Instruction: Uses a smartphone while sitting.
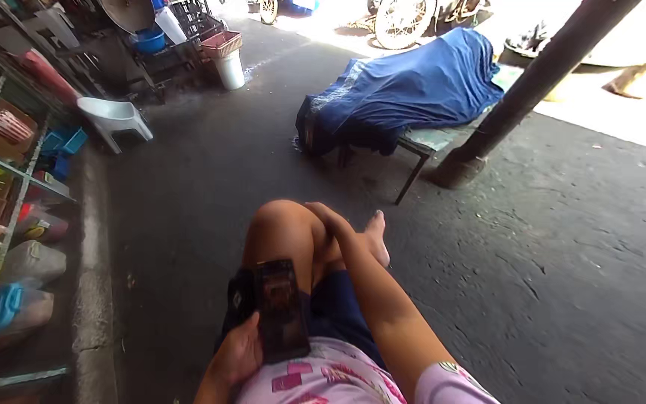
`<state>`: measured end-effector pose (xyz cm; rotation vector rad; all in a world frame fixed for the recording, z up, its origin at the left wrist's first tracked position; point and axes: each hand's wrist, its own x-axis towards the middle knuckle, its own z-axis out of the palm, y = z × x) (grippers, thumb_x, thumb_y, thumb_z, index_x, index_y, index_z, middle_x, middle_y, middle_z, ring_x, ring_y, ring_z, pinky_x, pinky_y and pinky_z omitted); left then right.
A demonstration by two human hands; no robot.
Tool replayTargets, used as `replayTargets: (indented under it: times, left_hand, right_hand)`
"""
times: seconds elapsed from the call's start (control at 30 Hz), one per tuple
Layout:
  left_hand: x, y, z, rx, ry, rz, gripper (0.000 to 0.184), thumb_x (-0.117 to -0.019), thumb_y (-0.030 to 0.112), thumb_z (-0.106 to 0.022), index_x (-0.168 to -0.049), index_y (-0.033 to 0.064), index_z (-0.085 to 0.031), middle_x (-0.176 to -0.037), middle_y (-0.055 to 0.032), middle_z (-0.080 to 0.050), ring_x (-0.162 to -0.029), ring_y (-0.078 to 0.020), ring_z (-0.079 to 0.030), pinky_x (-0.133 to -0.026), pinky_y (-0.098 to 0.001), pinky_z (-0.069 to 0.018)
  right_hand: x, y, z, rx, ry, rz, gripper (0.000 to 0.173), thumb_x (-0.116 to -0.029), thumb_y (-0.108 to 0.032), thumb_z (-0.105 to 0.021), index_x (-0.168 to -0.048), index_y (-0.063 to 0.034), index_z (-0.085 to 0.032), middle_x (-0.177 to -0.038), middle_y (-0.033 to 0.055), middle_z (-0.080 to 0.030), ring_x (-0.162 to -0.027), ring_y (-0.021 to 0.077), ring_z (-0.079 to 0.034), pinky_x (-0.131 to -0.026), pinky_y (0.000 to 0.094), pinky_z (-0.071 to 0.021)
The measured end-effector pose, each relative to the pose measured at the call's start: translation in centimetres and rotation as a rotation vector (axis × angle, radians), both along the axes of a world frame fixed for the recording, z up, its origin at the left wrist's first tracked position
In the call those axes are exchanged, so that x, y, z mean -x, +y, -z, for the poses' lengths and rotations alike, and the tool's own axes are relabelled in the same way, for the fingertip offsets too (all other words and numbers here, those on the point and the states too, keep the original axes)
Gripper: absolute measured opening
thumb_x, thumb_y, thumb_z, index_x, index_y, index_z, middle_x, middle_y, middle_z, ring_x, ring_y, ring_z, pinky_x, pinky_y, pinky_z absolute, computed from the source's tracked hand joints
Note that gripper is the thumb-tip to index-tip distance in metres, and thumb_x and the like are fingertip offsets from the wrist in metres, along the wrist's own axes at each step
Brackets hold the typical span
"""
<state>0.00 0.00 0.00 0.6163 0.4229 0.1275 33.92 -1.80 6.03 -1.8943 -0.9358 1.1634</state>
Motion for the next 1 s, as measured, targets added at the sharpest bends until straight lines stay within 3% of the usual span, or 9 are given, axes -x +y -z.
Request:
replayTargets:
  times: [0.1, 0.2, 0.33, 0.43, 0.63, 0.8, 1.0]
  left_hand:
    - [0.1, 0.1, 0.1, 0.025, -0.023, 0.015, 0.043, -0.0931, 0.047, -0.067, -0.121, 0.0147, -0.069, -0.115, -0.0067, -0.075, -0.109, -0.0162, -0.071, -0.098, -0.0344, -0.0562]
    - [0.1, 0.1, 0.2, 0.043, -0.036, 0.011, 0.042, -0.0934, 0.046, -0.067, -0.12, 0.014, -0.07, -0.115, -0.0083, -0.075, -0.109, -0.0168, -0.071, -0.098, -0.0346, -0.0564]
    - [0.0, 0.2, 0.3, 0.058, -0.071, 0.029, 0.042, -0.0936, 0.046, -0.067, -0.121, 0.0142, -0.071, -0.115, -0.0079, -0.075, -0.11, -0.0164, -0.071, -0.1, -0.034, -0.0554]
    - [0.0, 0.2, 0.4, 0.075, -0.096, 0.029, 0.041, -0.0939, 0.044, -0.067, -0.121, 0.0129, -0.071, -0.117, -0.0091, -0.074, -0.111, -0.0175, -0.071, -0.101, -0.035, -0.0548]
    - [0.2, 0.3, 0.6, 0.084, -0.093, 0.019, 0.041, -0.0938, 0.044, -0.068, -0.121, 0.0134, -0.07, -0.118, -0.0092, -0.074, -0.112, -0.0179, -0.07, -0.102, -0.0358, -0.0542]
    - [0.2, 0.4, 0.8, 0.093, -0.117, 0.039, 0.042, -0.0946, 0.044, -0.067, -0.123, 0.0123, -0.07, -0.119, -0.0098, -0.073, -0.114, -0.0188, -0.07, -0.103, -0.0364, -0.0532]
    - [0.1, 0.2, 0.8, 0.057, -0.092, 0.019, 0.044, -0.0938, 0.046, -0.067, -0.124, 0.0135, -0.069, -0.119, -0.0088, -0.073, -0.114, -0.0181, -0.069, -0.103, -0.0366, -0.0535]
  right_hand:
    - [0.5, 0.1, 0.3, -0.005, -0.076, 0.028, 0.037, -0.109, -0.014, -0.036, -0.124, 0.0096, -0.061, -0.129, 0.028, -0.06, -0.119, 0.0318, -0.058, -0.104, 0.0473, -0.0422]
    - [2.0, 0.6, -0.6, 0.056, -0.161, 0.192, 0.024, -0.103, -0.006, -0.054, -0.117, 0.0113, -0.063, -0.116, 0.0243, -0.063, -0.104, 0.0231, -0.058, -0.098, 0.0359, -0.0445]
    - [-1.2, 1.7, 4.6, -0.095, -0.228, -0.074, 0.033, -0.1084, -0.012, -0.04, -0.122, 0.009, -0.063, -0.123, 0.0284, -0.063, -0.118, 0.0358, -0.06, -0.103, 0.0502, -0.0426]
    - [-1.7, 2.3, 6.1, -0.078, -0.164, -0.009, 0.04, -0.1095, -0.022, -0.037, -0.12, 0.0041, -0.066, -0.122, 0.0237, -0.065, -0.117, 0.0324, -0.061, -0.102, 0.0502, -0.045]
    - [-1.7, 3.0, 6.7, -0.045, -0.136, 0.014, 0.042, -0.1091, -0.025, -0.037, -0.117, 0.0032, -0.067, -0.119, 0.0222, -0.066, -0.113, 0.0301, -0.062, -0.099, 0.0496, -0.0465]
    - [-0.7, 2.2, 5.7, -0.022, -0.129, 0.032, 0.04, -0.1084, -0.027, -0.038, -0.122, -0.0032, -0.067, -0.122, 0.0157, -0.067, -0.112, 0.0225, -0.064, -0.099, 0.0415, -0.0486]
    - [-2.4, 3.5, 7.9, -0.095, -0.142, -0.012, 0.04, -0.1092, -0.023, -0.038, -0.12, 0.0027, -0.067, -0.123, 0.0219, -0.066, -0.117, 0.0299, -0.062, -0.103, 0.0479, -0.0459]
